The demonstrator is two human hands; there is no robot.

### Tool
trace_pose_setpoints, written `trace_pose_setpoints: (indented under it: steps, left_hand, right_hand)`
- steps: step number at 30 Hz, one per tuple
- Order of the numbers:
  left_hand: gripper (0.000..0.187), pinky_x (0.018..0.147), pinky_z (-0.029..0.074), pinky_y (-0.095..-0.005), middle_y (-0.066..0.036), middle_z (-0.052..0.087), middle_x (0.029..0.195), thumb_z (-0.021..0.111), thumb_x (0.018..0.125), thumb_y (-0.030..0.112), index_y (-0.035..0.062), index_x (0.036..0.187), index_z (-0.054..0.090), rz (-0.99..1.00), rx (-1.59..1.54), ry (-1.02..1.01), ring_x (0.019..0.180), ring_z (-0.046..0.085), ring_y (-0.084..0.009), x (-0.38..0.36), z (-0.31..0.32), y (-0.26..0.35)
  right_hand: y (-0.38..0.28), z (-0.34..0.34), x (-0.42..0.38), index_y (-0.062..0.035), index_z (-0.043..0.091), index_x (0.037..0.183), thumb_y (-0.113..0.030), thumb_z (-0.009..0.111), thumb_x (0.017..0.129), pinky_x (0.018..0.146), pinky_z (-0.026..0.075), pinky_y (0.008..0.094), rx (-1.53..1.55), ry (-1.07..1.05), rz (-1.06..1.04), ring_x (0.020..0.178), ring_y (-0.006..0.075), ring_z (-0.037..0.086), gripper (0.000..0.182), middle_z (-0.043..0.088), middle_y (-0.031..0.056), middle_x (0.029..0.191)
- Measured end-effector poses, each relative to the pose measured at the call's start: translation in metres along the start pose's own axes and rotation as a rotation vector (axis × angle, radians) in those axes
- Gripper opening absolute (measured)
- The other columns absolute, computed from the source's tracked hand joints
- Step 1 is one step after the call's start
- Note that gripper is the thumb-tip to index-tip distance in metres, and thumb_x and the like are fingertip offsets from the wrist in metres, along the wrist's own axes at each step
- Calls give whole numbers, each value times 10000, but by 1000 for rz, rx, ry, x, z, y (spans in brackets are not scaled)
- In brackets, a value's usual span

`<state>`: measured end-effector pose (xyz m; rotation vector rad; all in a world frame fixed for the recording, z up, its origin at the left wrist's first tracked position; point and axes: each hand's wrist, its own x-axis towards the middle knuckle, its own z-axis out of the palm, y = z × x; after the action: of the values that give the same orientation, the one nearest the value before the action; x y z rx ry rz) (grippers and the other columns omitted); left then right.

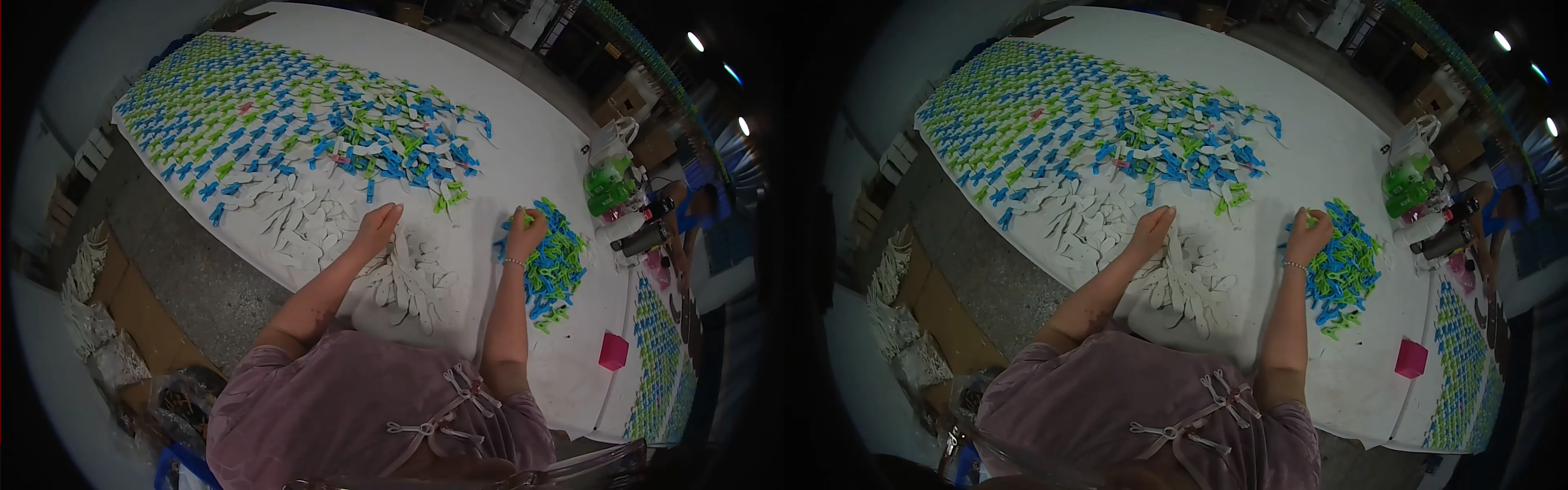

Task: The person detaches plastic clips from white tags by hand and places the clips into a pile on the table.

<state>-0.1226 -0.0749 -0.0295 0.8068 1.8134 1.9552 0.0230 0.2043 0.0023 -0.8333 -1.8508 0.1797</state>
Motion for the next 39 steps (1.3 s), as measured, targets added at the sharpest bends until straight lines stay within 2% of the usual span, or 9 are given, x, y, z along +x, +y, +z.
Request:
trace_pose_setpoints:
  steps: [5, 9, 15, 19, 21, 27, 30, 32, 39]
  left_hand:
    - [158, 676, 411, -315, -80, 539, 773, 574, 874, 183, 37, 820, 547, 452, 268, 88, 749, 518, -232, 8, 10, 0]
    - [129, 725, 414, -331, -82, 563, 861, 604, 844, 166, 40, 857, 575, 446, 323, 60, 834, 538, -245, 7, 6, 1]
    - [114, 737, 417, -324, -73, 572, 851, 611, 841, 157, 48, 850, 581, 457, 337, 65, 819, 542, -246, 7, 3, -1]
    - [126, 733, 419, -307, -64, 572, 879, 593, 867, 160, 36, 889, 587, 385, 301, 30, 843, 537, -207, 7, 3, 0]
    - [140, 679, 429, -311, -72, 576, 862, 608, 852, 167, 33, 890, 598, 384, 272, 44, 809, 552, -218, 7, 4, 0]
    - [223, 681, 438, -277, -81, 579, 880, 575, 887, 223, 20, 969, 617, 244, 237, 76, 826, 559, -195, 14, 23, 13]
    - [261, 676, 436, -259, -58, 584, 867, 565, 899, 259, 22, 995, 618, 229, 156, 139, 814, 549, -150, 25, 31, 18]
    - [248, 755, 429, -259, -41, 592, 926, 549, 913, 255, 46, 1036, 604, -319, -66, -213, 834, 534, -118, 31, 26, 26]
    - [224, 685, 431, -259, -29, 594, 866, 514, 934, 265, 50, 951, 576, -373, -351, -69, 788, 531, -105, 27, 26, 13]
  right_hand:
    - [-22, -3, 12, -29, 563, 1134, -356, 716, 732, 860, 441, 428, 261, -487, 24, 1045, 356, 517, 540, 547, 213, 1130]
    - [-86, 14, -17, -96, 570, 1165, -493, 745, 646, 867, 443, 411, -111, -861, -202, 1027, 354, 528, 677, 546, 199, 1140]
    - [-83, 61, -38, -98, 646, 1040, -339, 758, 694, 760, 480, 384, 278, -654, -40, 903, 283, 565, 436, 549, 186, 1080]
    - [-72, 55, -41, -66, 655, 999, -238, 736, 747, 663, 495, 327, 345, -601, -6, 760, 211, 585, 316, 583, 140, 996]
    - [-69, 48, -39, -27, 637, 959, -162, 677, 808, 558, 462, 244, 720, -805, 536, 617, 128, 540, 206, 605, 74, 890]
    - [-88, 13, -53, 9, 552, 962, -10, 506, 868, 581, 529, 262, 1306, -855, 889, 670, 144, 614, 106, 615, 91, 872]
    - [-95, 2, -64, 0, 538, 1006, 48, 466, 847, 631, 558, 287, 1363, -1015, 896, 735, 179, 640, 181, 607, 100, 901]
    - [-105, -6, -68, -6, 535, 1005, 67, 464, 834, 630, 558, 285, 1382, -1049, 903, 731, 185, 640, 199, 603, 104, 910]
    - [-114, -15, -72, -24, 510, 1003, 95, 478, 801, 618, 560, 290, 1342, -1123, 857, 692, 189, 638, 236, 583, 90, 881]
